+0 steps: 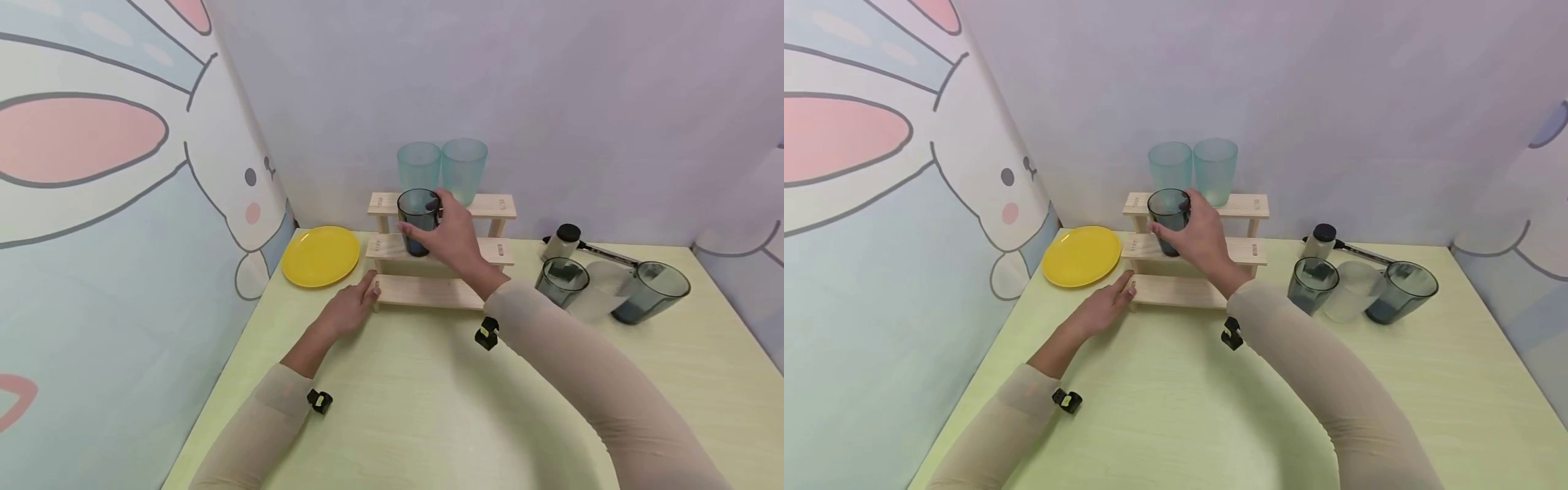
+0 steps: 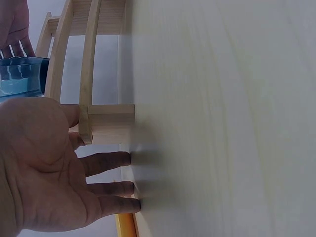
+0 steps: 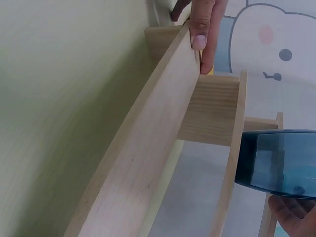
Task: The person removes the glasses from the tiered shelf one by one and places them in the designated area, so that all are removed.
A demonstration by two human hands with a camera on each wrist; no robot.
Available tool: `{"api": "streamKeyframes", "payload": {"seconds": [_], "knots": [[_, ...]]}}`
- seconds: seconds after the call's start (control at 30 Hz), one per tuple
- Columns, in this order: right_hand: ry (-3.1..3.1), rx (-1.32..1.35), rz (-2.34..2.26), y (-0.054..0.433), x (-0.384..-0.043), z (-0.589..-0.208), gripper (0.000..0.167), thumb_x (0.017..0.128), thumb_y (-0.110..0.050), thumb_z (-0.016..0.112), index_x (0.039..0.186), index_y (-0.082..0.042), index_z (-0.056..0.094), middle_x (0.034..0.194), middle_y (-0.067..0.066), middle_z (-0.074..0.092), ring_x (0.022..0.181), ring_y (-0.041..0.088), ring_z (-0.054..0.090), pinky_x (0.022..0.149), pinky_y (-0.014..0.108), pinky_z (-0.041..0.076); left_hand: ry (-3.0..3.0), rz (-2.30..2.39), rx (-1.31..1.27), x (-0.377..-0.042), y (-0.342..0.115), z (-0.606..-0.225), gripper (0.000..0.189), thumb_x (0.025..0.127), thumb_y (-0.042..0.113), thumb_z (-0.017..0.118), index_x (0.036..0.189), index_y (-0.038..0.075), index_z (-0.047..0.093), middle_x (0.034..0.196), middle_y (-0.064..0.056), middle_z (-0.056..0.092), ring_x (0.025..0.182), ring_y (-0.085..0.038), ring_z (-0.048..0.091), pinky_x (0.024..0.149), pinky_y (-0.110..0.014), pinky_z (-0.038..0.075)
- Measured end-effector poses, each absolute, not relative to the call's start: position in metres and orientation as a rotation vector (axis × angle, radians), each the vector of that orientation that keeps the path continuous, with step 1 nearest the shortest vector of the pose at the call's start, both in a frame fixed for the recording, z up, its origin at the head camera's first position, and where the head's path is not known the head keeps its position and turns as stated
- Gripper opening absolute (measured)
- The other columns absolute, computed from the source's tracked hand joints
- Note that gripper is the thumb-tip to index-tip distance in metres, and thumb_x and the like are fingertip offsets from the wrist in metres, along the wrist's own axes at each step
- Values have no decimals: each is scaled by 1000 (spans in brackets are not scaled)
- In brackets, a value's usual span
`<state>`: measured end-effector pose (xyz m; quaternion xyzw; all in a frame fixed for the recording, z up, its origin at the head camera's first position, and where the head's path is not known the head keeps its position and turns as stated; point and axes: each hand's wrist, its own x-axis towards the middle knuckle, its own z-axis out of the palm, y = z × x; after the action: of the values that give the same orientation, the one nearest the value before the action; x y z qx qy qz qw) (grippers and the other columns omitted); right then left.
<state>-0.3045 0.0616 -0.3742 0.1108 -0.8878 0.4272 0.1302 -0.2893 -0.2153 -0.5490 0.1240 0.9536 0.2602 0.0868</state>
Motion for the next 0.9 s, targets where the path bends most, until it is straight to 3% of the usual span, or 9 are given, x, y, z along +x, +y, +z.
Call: {"api": "streamKeyframes", "payload": {"seconds": [0.2, 0.53, 0.9], "knots": [[-2534, 313, 1280, 60, -305, -377, 98, 90, -56, 91, 164, -8, 48, 149, 18, 67, 133, 38, 68, 106, 56, 59, 2842, 773, 380, -292, -217, -554, 91, 104, 88, 18, 178, 34, 24, 157, -18, 65, 147, -43, 60, 120, -66, 47], [-2441, 383, 1364, 64, -299, -379, 88, 87, -49, 95, 159, -15, 57, 142, 15, 71, 125, 37, 73, 100, 55, 63, 2851, 773, 370, -288, -213, -547, 89, 105, 87, 17, 178, 36, 23, 156, -19, 66, 147, -43, 60, 120, -64, 49], [-2410, 434, 1389, 81, -287, -376, 90, 86, -46, 96, 162, -17, 58, 139, 12, 74, 120, 37, 75, 100, 54, 63, 2840, 769, 358, -292, -216, -552, 88, 105, 87, 18, 178, 37, 22, 157, -19, 65, 147, -43, 60, 121, -65, 47]]}}
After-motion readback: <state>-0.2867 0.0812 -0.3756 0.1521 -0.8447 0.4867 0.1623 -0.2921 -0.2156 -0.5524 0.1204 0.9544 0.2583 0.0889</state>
